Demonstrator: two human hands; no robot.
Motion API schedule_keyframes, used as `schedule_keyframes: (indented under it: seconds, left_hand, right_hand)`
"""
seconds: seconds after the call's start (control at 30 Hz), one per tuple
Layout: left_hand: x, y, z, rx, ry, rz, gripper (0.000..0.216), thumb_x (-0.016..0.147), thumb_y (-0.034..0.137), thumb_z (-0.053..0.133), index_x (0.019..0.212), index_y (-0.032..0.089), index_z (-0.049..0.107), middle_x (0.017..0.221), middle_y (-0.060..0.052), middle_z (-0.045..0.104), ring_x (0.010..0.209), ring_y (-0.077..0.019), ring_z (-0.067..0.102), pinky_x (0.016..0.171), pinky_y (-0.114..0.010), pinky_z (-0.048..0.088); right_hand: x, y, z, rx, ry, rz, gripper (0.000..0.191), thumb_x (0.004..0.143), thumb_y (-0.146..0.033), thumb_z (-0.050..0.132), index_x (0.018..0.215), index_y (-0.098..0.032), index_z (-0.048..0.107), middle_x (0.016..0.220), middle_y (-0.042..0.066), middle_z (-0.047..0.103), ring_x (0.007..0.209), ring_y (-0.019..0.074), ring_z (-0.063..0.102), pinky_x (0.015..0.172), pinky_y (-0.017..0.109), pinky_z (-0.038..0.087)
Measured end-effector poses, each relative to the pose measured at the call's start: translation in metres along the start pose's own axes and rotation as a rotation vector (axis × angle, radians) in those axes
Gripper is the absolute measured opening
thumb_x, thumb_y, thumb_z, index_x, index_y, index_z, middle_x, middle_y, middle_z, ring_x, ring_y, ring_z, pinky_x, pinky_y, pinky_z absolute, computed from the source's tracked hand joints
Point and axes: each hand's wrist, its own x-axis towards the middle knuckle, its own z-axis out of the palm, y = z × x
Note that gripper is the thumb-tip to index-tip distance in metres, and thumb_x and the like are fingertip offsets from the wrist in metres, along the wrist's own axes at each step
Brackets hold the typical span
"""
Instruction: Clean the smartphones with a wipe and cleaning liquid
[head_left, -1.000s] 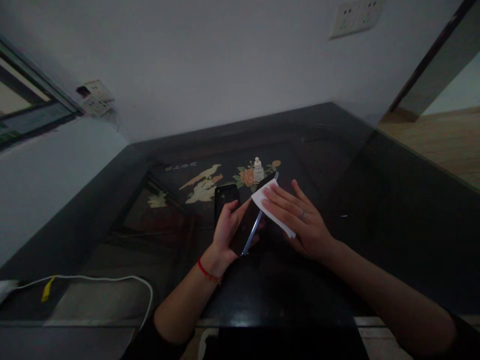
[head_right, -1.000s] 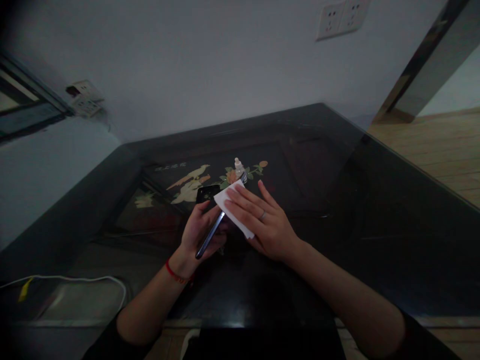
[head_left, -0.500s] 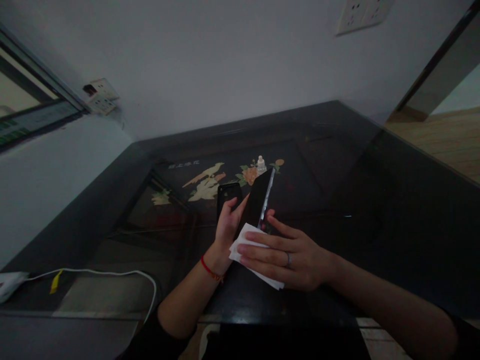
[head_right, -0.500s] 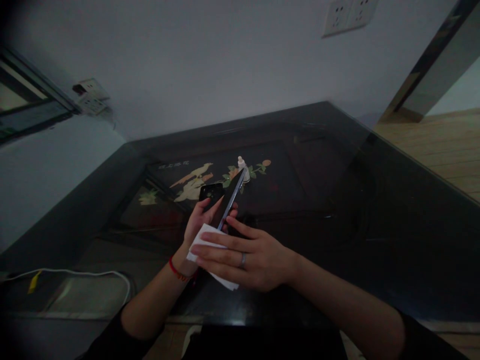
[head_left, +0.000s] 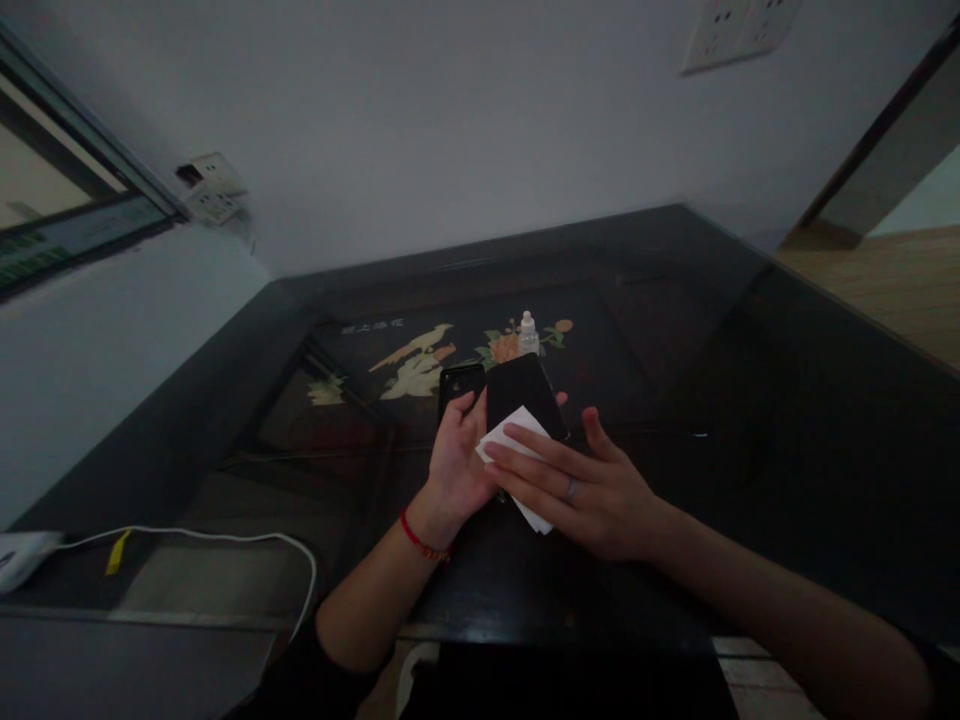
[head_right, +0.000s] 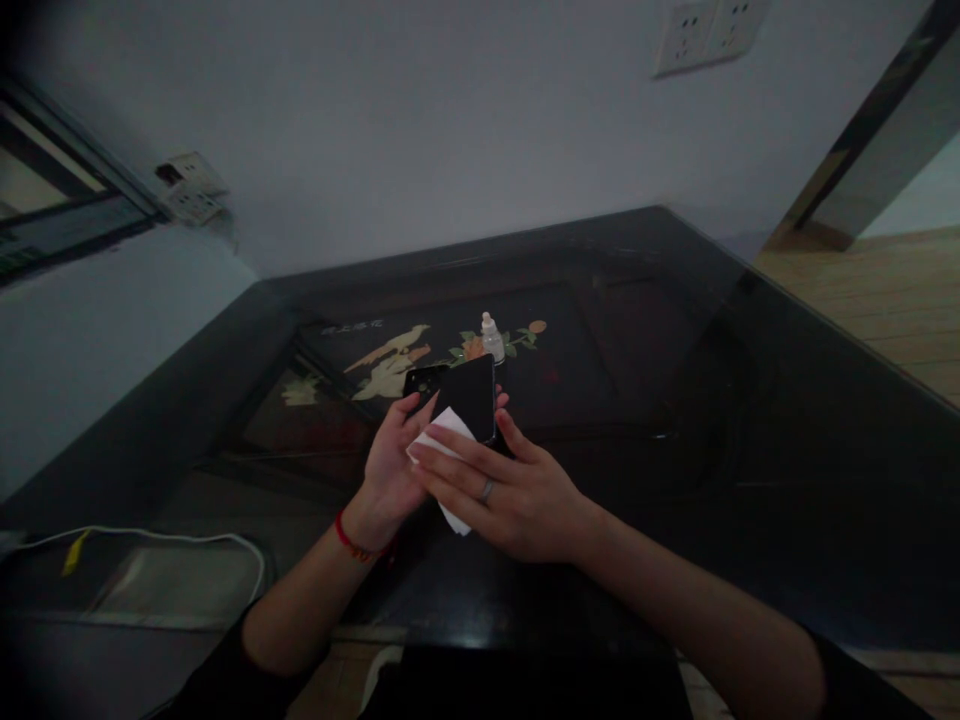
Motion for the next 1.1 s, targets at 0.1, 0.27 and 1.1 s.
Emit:
schedule_keyframes:
  seconds: [0.1,0.27,1.1]
  left_hand:
    - [0.002,-0.001,0.002,-0.004,-0.003,0.012,0.056,0.092,0.032,0.026,0.144,0.015,0.038,0.118,-0.008,0.067,0.106,-0.0216,0.063,0.099,-0.035,0.040]
    - [0.000,-0.005,0.012,-0.007,-0.016,0.004,0.056,0.095,0.032,0.016,0.146,0.020,0.035,0.115,-0.006,0.068,0.108,-0.0210,0.063,0.100,-0.035,0.039]
    - [-0.009,-0.036,-0.007,0.355,-0.215,-0.201,0.068,0.085,0.068,0.042,0.143,0.033,0.038,0.121,-0.009,0.060,0.101,-0.0233,0.058,0.078,-0.036,0.050]
  right_hand:
    - [0.002,-0.003,0.001,0.039,-0.069,-0.064,0.032,0.092,-0.011,0.047,0.120,-0.016,0.061,0.136,0.006,0.057,0.136,0.0189,0.040,0.119,0.049,-0.004]
    - [-0.002,0.007,-0.016,0.195,0.032,-0.081,0.037,0.095,-0.013,0.041,0.130,-0.017,0.053,0.129,0.006,0.062,0.132,0.0174,0.045,0.119,0.049,0.019]
    - [-0.011,0.054,-0.009,0.060,0.039,0.180,0.025,0.090,-0.013,0.048,0.109,-0.021,0.061,0.113,0.007,0.071,0.116,0.0236,0.060,0.110,0.055,0.034]
